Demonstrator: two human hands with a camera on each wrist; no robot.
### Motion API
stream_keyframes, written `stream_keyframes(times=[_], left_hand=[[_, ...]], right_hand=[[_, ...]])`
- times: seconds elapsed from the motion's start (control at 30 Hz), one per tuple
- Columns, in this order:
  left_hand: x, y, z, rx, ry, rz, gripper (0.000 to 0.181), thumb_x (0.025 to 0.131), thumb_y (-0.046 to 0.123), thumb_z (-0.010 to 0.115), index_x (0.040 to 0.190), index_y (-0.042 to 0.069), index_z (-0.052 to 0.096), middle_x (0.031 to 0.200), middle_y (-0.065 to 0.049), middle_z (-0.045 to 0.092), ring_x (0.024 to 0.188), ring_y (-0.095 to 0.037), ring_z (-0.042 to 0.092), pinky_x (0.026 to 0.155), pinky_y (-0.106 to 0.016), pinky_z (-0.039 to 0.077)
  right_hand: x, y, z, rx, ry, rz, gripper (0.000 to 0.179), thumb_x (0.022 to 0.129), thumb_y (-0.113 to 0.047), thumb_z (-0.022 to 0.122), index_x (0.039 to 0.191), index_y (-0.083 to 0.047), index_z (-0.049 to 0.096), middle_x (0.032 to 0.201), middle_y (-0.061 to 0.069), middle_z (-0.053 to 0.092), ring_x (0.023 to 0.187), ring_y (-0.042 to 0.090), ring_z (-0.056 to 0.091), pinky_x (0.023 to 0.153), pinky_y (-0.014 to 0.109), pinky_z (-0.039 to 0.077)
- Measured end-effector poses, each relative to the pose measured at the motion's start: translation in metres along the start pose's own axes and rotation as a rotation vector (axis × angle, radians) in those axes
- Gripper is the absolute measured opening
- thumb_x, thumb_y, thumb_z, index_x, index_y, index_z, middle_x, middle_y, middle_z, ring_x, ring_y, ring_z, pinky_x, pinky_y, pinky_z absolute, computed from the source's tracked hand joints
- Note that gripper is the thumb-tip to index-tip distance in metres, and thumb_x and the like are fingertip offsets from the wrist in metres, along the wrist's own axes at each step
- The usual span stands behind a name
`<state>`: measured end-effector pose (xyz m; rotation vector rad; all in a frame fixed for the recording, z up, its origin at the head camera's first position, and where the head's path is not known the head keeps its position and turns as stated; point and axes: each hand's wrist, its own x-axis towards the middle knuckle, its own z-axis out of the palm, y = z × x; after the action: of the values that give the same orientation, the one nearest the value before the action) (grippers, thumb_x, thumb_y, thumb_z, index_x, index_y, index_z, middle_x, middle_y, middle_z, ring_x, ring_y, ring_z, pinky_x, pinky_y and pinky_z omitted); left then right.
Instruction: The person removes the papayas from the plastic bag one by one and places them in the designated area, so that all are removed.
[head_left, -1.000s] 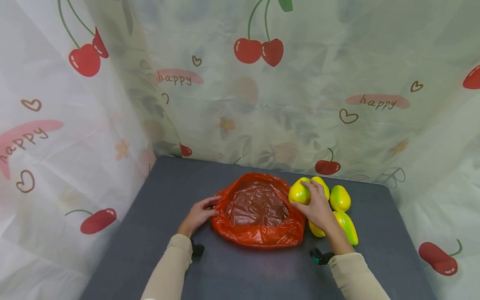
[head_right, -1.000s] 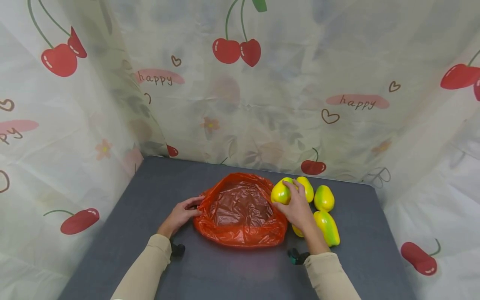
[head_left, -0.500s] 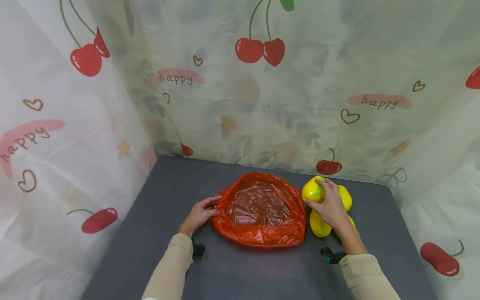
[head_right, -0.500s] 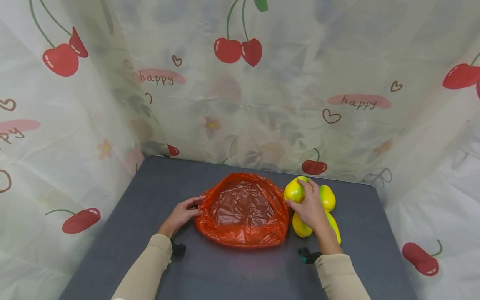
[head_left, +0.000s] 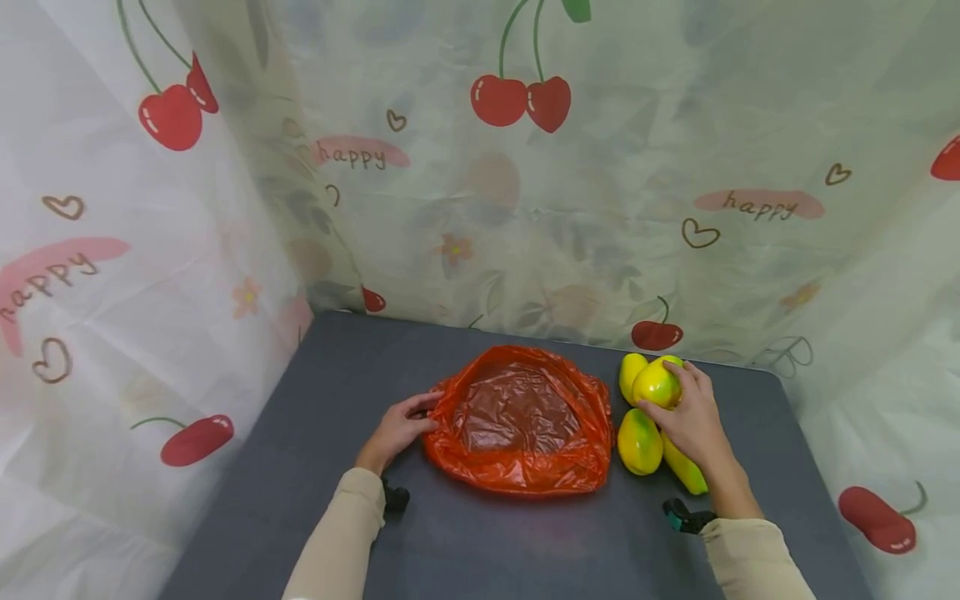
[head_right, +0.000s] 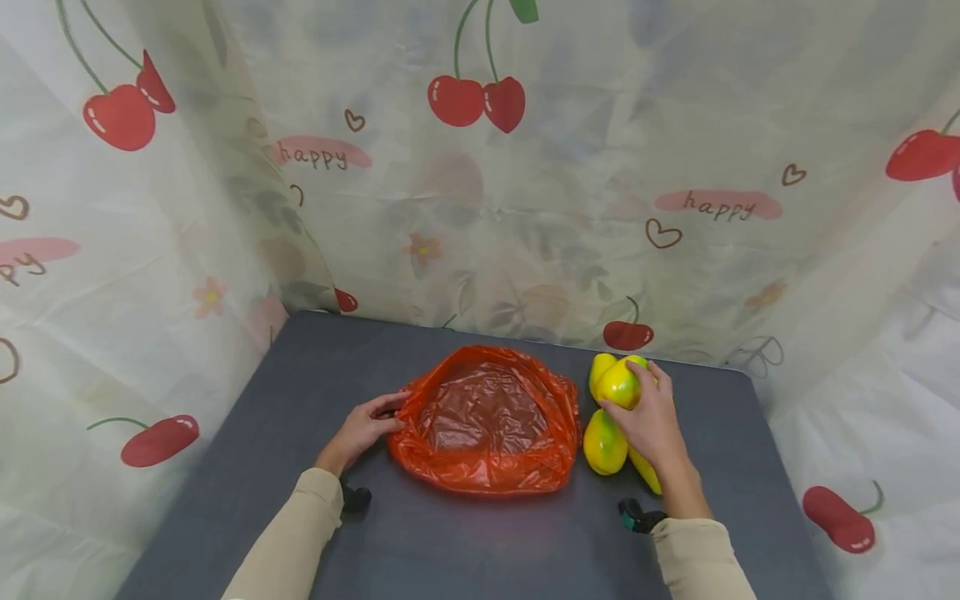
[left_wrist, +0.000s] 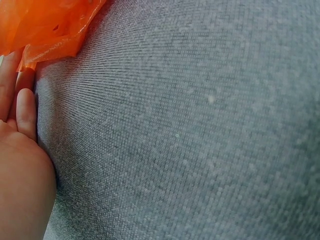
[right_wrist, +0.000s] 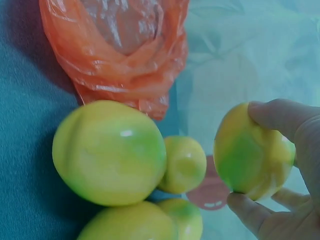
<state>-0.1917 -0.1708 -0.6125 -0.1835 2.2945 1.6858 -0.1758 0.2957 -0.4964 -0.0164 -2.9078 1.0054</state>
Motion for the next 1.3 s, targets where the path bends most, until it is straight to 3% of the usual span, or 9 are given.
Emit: stream_keyframes(times=[0.53, 1.03, 1.3], left_hand=[[-0.001, -0.001, -0.001, 0.004, -0.005, -0.014, 0.052, 0.090, 0.021, 0.075, 0.139, 0.034, 0.063, 0.140, -0.001, 0.064, 0.135, -0.026, 0.055, 0.118, -0.051, 0.042], [0.000, -0.001, 0.000, 0.011, -0.002, -0.015, 0.052, 0.090, 0.020, 0.075, 0.139, 0.033, 0.063, 0.140, -0.001, 0.064, 0.134, -0.026, 0.056, 0.117, -0.051, 0.042], [-0.001, 0.000, 0.001, 0.008, 0.008, -0.015, 0.052, 0.090, 0.020, 0.075, 0.139, 0.033, 0.063, 0.140, -0.002, 0.064, 0.134, -0.026, 0.055, 0.117, -0.052, 0.042]], right_hand=[[-0.006, 0.026, -0.020, -0.026, 0.040, 0.081, 0.082, 0.093, -0.028, 0.073, 0.154, 0.006, 0.031, 0.161, 0.038, 0.013, 0.136, 0.061, 0.031, 0.102, 0.074, 0.038], [-0.015, 0.074, -0.029, -0.067, 0.044, 0.099, 0.084, 0.095, -0.035, 0.070, 0.153, 0.009, 0.030, 0.159, 0.042, 0.015, 0.140, 0.063, 0.023, 0.103, 0.077, 0.031], [-0.019, 0.087, -0.029, -0.089, 0.031, 0.115, 0.083, 0.095, -0.035, 0.068, 0.152, 0.010, 0.029, 0.157, 0.044, 0.014, 0.139, 0.064, 0.023, 0.102, 0.077, 0.032]])
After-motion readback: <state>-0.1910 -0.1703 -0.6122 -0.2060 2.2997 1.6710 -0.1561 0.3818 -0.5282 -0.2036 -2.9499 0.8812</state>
